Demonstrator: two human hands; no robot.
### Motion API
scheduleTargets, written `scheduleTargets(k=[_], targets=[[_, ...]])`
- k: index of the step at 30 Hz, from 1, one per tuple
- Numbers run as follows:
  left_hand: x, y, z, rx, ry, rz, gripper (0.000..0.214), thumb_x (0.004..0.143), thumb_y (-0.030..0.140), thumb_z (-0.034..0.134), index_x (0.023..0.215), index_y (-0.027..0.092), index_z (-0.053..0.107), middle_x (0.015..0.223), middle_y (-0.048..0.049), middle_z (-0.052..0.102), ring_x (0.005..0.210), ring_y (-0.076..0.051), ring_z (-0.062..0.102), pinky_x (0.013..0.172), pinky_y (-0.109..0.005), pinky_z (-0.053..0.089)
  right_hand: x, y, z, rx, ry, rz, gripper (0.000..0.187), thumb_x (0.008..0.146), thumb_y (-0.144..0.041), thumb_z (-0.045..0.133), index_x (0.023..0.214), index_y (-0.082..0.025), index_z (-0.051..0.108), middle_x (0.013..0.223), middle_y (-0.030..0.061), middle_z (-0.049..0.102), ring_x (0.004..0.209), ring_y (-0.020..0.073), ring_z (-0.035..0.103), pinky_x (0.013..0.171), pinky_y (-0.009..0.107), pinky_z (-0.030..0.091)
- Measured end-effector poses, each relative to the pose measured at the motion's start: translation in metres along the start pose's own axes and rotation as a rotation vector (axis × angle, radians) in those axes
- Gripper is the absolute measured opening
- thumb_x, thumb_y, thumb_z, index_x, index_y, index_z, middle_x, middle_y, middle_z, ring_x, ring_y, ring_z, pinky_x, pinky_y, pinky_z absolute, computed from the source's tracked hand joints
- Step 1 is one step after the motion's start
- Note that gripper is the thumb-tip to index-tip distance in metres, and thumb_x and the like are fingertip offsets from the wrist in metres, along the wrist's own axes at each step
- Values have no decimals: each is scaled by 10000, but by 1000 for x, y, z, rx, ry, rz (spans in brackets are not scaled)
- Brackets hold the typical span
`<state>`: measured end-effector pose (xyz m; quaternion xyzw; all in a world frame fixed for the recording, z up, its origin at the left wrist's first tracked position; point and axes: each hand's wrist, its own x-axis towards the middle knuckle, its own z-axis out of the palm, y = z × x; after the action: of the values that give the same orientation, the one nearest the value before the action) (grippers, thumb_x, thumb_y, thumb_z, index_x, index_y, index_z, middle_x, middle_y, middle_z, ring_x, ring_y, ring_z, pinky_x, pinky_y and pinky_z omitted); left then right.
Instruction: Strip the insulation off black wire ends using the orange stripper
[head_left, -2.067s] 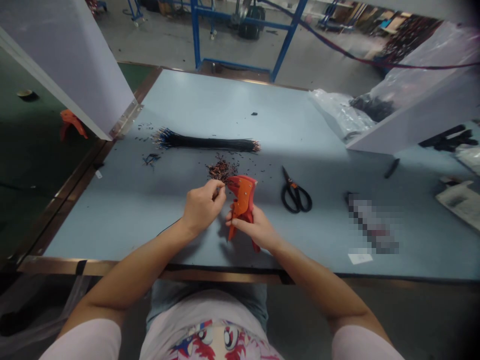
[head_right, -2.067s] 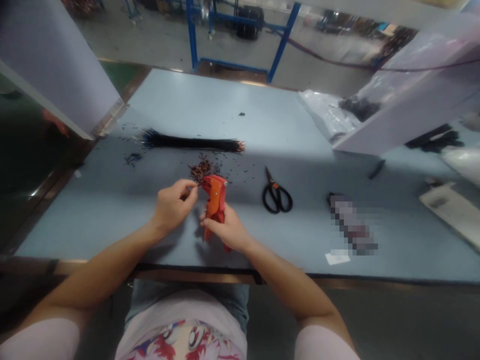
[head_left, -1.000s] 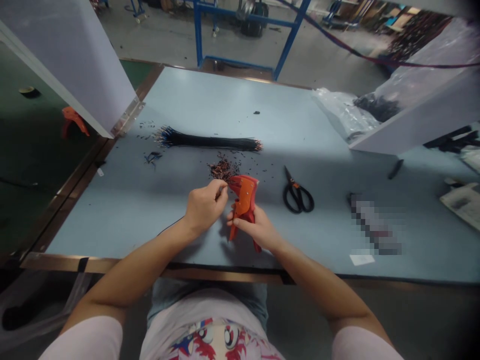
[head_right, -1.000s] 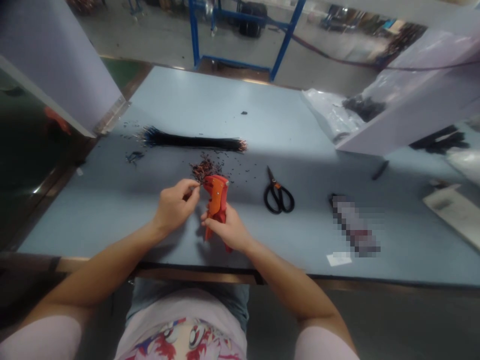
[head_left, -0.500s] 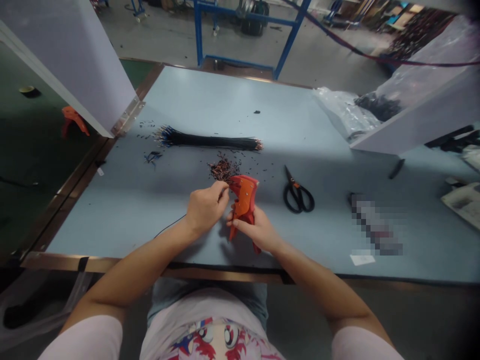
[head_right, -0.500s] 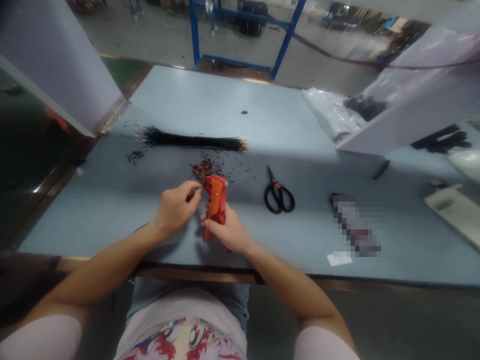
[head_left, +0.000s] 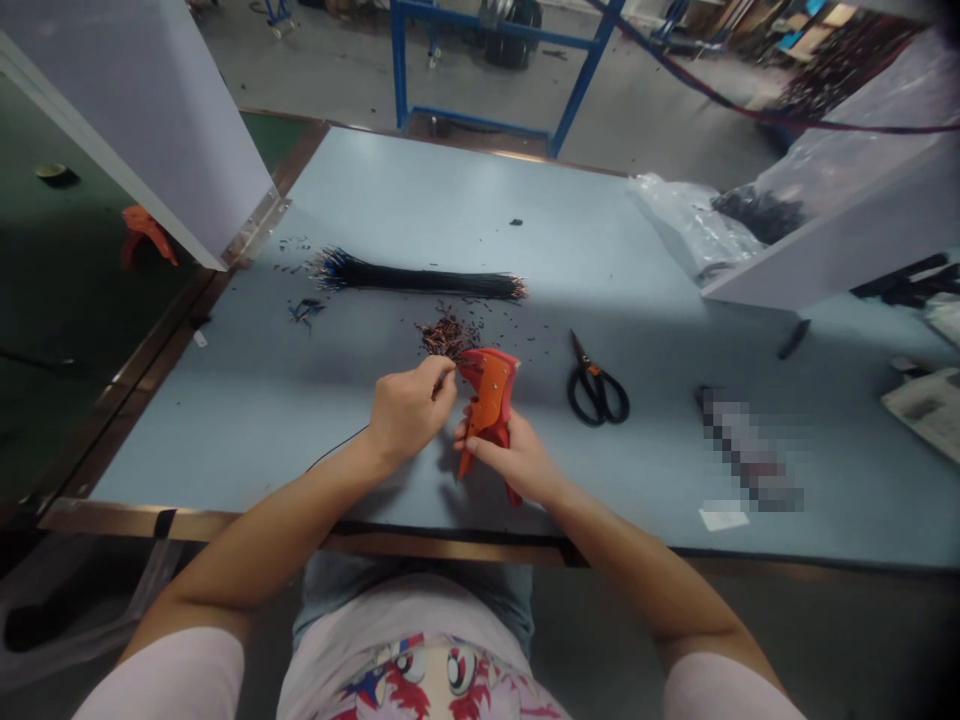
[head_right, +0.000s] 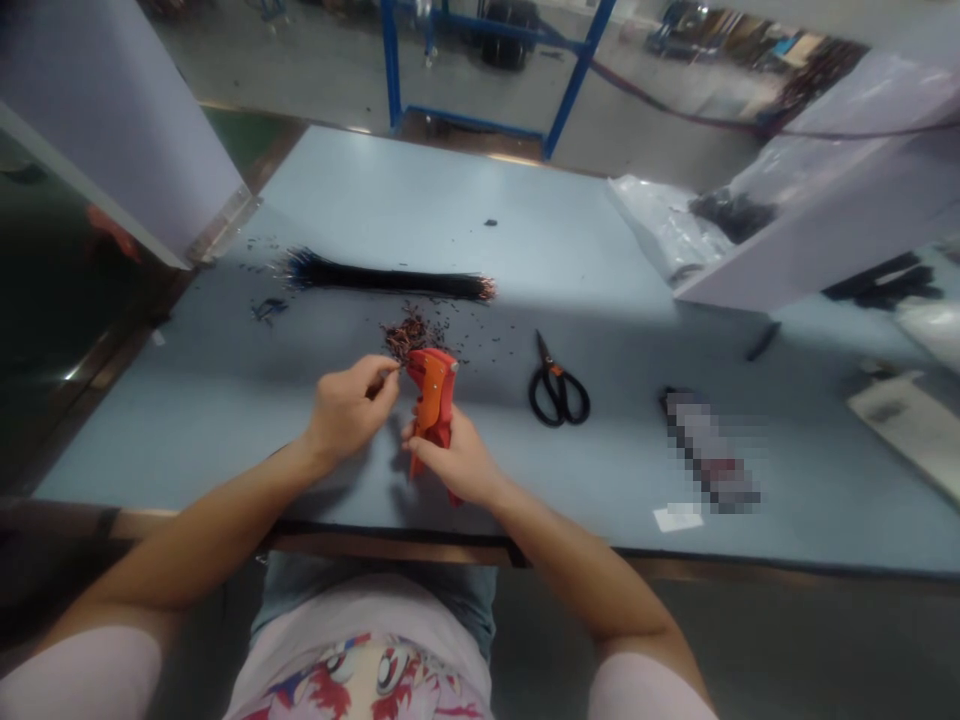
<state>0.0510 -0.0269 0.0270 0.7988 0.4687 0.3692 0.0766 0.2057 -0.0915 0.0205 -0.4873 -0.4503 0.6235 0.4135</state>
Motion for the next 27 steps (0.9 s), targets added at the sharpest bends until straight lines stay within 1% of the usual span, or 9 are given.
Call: scheduleTargets(k=[5, 10, 13, 17, 21, 24, 27], targets=[[0, 0, 0, -13, -43, -13, 134, 832, 202, 504, 888, 176, 623, 648, 0, 662, 563, -101, 598, 573, -201, 409, -1, -3, 2, -27, 3, -8, 299, 714, -202, 654, 956, -176, 480, 888, 56, 626, 791, 193, 650, 735, 373, 548], [0, 0, 1, -30, -30, -3, 133, 834, 208, 511, 901, 183, 623, 644, 10, 655, 548, -91, 579, 571, -196, 405, -2, -3, 2, -16, 2, 3, 306, 721, -208, 651, 971, -181, 478, 892, 53, 624, 783, 194, 650, 681, 352, 554], [0, -1, 1, -41, -34, 11, 137, 838, 216, 509, 901, 184, 626, 660, 9, 657, 558, -87, 576, 581, -193, 406, -2, -1, 1, -9, 3, 0, 308, 722, -209, 657, 973, -180, 480, 889, 50, 626, 779, 186, 648, 695, 349, 553], [1, -1, 0, -28, 0, 3, 136, 829, 214, 520, 891, 188, 638, 652, 13, 656, 550, -87, 573, 568, -198, 395, 0, 1, -1, -7, -2, -6, 309, 726, -209, 659, 977, -178, 482, 899, 54, 632, 797, 192, 654, 737, 370, 548], [3, -1, -3, 0, 29, -29, 133, 823, 232, 534, 876, 199, 651, 640, 17, 657, 548, -93, 579, 559, -202, 390, 1, 2, -1, 42, -5, 13, 302, 729, -212, 663, 976, -180, 491, 897, 48, 634, 793, 183, 658, 733, 355, 544], [7, -4, -6, 5, 74, -50, 154, 839, 248, 518, 897, 202, 653, 692, 6, 681, 578, -96, 594, 580, -201, 400, 3, 3, -2, 99, 52, 39, 319, 708, -231, 689, 965, -174, 510, 886, 47, 644, 771, 178, 661, 716, 344, 543], [13, -11, -10, 46, 149, -87, 185, 857, 261, 500, 951, 205, 648, 762, -10, 698, 639, -108, 615, 603, -206, 405, 7, 4, -8, 221, 182, 49, 345, 682, -240, 710, 966, -175, 525, 883, 49, 659, 762, 188, 666, 715, 353, 545]])
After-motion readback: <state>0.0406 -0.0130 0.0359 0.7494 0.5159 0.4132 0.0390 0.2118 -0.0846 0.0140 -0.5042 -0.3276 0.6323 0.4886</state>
